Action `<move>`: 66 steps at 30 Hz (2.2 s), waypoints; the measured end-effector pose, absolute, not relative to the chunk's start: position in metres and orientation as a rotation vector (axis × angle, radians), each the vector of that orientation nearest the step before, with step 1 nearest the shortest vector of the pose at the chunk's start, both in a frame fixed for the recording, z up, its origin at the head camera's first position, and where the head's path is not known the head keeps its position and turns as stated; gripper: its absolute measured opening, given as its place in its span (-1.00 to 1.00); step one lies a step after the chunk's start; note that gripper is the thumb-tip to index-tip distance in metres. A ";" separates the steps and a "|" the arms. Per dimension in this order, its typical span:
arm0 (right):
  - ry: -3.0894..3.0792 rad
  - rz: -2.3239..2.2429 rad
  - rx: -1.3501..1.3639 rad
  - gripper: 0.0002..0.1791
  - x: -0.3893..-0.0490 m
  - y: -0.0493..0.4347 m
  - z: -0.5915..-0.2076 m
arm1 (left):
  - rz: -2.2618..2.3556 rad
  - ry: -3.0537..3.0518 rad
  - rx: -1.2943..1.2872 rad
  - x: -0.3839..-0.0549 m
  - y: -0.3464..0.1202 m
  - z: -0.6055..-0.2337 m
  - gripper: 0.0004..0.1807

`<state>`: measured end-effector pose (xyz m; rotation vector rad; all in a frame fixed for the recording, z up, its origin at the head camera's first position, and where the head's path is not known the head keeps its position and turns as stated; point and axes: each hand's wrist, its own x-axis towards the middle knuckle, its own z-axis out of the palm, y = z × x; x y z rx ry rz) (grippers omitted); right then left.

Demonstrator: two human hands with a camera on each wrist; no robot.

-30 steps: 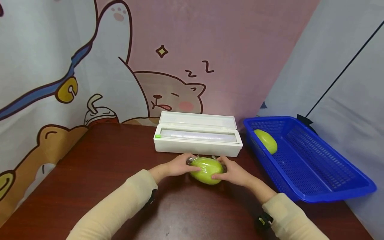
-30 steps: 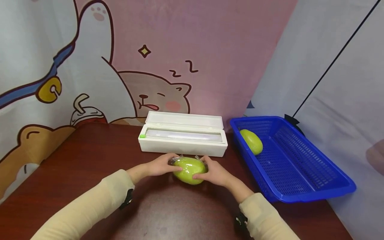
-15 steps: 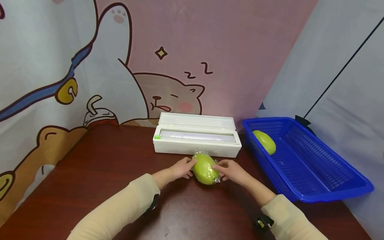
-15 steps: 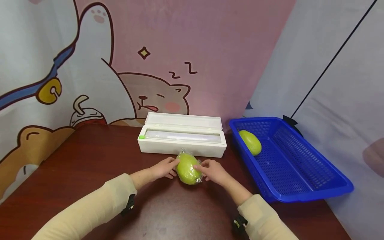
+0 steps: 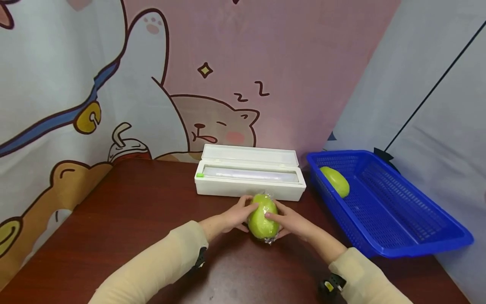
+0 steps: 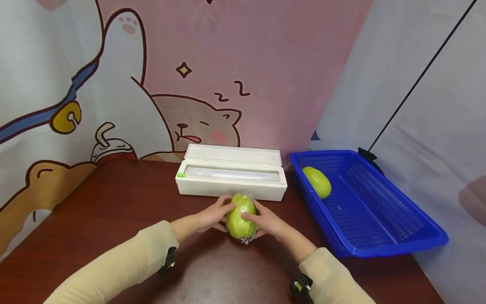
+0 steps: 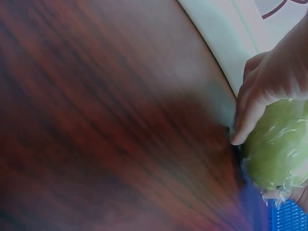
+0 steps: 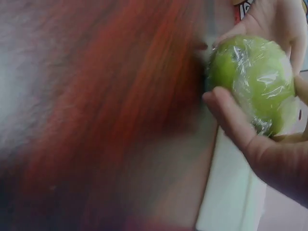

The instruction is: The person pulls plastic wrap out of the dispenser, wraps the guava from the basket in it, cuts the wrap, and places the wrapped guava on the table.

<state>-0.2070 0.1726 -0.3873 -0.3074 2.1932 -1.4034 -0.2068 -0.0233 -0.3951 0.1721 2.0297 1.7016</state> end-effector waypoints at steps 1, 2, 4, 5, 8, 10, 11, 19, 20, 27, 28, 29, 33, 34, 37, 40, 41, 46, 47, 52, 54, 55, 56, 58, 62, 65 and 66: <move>2.154 -1.433 -0.309 -0.15 -0.207 0.174 -0.388 | 1.728 2.004 0.167 -0.207 -0.024 -0.395 -0.36; 2.124 -1.456 -0.312 -0.16 -0.207 0.176 -0.388 | 1.749 1.983 0.161 -0.206 -0.025 -0.395 -0.37; 2.065 -1.495 -0.323 -0.17 -0.206 0.177 -0.388 | 1.782 1.956 0.150 -0.207 -0.026 -0.395 -0.37; 2.041 -1.516 -0.327 -0.17 -0.206 0.178 -0.387 | 1.789 1.958 0.150 -0.208 -0.026 -0.394 -0.38; 2.003 -1.584 -0.320 -0.21 -0.204 0.176 -0.384 | 1.796 2.003 0.143 -0.208 -0.026 -0.390 -0.40; 1.995 -1.635 -0.290 -0.24 -0.203 0.174 -0.382 | 1.802 2.038 0.133 -0.208 -0.026 -0.386 -0.40; 1.996 -1.658 -0.273 -0.26 -0.203 0.173 -0.380 | 1.805 2.049 0.123 -0.208 -0.026 -0.383 -0.40; 2.031 -1.728 -0.197 -0.34 -0.201 0.159 -0.368 | 1.807 2.077 0.029 -0.203 -0.032 -0.367 -0.36; 2.036 -1.727 -0.201 -0.34 -0.201 0.156 -0.366 | 1.802 2.092 0.019 -0.202 -0.035 -0.365 -0.35; 2.065 -1.733 -0.176 -0.32 -0.208 0.130 -0.354 | 1.810 2.143 -0.038 -0.199 -0.057 -0.346 -0.39; 2.062 -1.732 -0.174 -0.32 -0.209 0.127 -0.352 | 1.813 2.145 -0.042 -0.199 -0.060 -0.345 -0.39; 2.059 -1.726 -0.182 -0.32 -0.211 0.123 -0.350 | 1.814 2.148 -0.045 -0.199 -0.063 -0.343 -0.39; 2.035 -1.720 -0.200 -0.32 -0.214 0.108 -0.344 | 1.823 2.156 -0.067 -0.199 -0.077 -0.339 -0.39; 2.025 -1.723 -0.204 -0.32 -0.215 0.104 -0.343 | 1.824 2.158 -0.076 -0.198 -0.081 -0.337 -0.39; 1.999 -1.738 -0.199 -0.36 -0.218 0.092 -0.339 | 1.821 2.168 -0.097 -0.198 -0.093 -0.332 -0.39; 1.968 -1.755 -0.191 -0.42 -0.221 0.079 -0.334 | 1.798 2.187 -0.111 -0.199 -0.105 -0.326 -0.39; 1.962 -1.764 -0.185 -0.44 -0.222 0.074 -0.332 | 1.791 2.191 -0.111 -0.199 -0.109 -0.323 -0.38; 1.953 -1.798 -0.169 -0.46 -0.225 0.049 -0.322 | 1.791 2.193 -0.111 -0.203 -0.130 -0.316 -0.38; 1.962 -1.805 -0.159 -0.45 -0.226 0.045 -0.321 | 1.790 2.196 -0.111 -0.204 -0.134 -0.314 -0.38; 2.008 -1.849 -0.122 -0.43 -0.230 0.026 -0.315 | 1.813 2.178 -0.175 -0.206 -0.152 -0.311 -0.38; 2.007 -1.866 -0.124 -0.45 -0.233 0.019 -0.315 | 1.842 2.155 -0.201 -0.206 -0.158 -0.311 -0.38; 2.000 -1.870 -0.127 -0.46 -0.234 0.016 -0.315 | 1.860 2.143 -0.212 -0.206 -0.162 -0.311 -0.37; 1.991 -1.872 -0.130 -0.47 -0.235 0.012 -0.315 | 1.875 2.136 -0.221 -0.206 -0.166 -0.312 -0.37; 1.957 -1.878 -0.133 -0.48 -0.238 0.005 -0.316 | 1.907 2.116 -0.240 -0.207 -0.174 -0.313 -0.37; 1.918 -1.879 -0.125 -0.48 -0.243 -0.009 -0.316 | 1.933 2.108 -0.276 -0.209 -0.188 -0.314 -0.36; 1.929 -1.891 -0.109 -0.45 -0.246 -0.020 -0.316 | 1.926 2.127 -0.317 -0.211 -0.196 -0.313 -0.35; 1.943 -1.896 -0.099 -0.44 -0.248 -0.024 -0.317 | 1.923 2.136 -0.331 -0.211 -0.198 -0.313 -0.35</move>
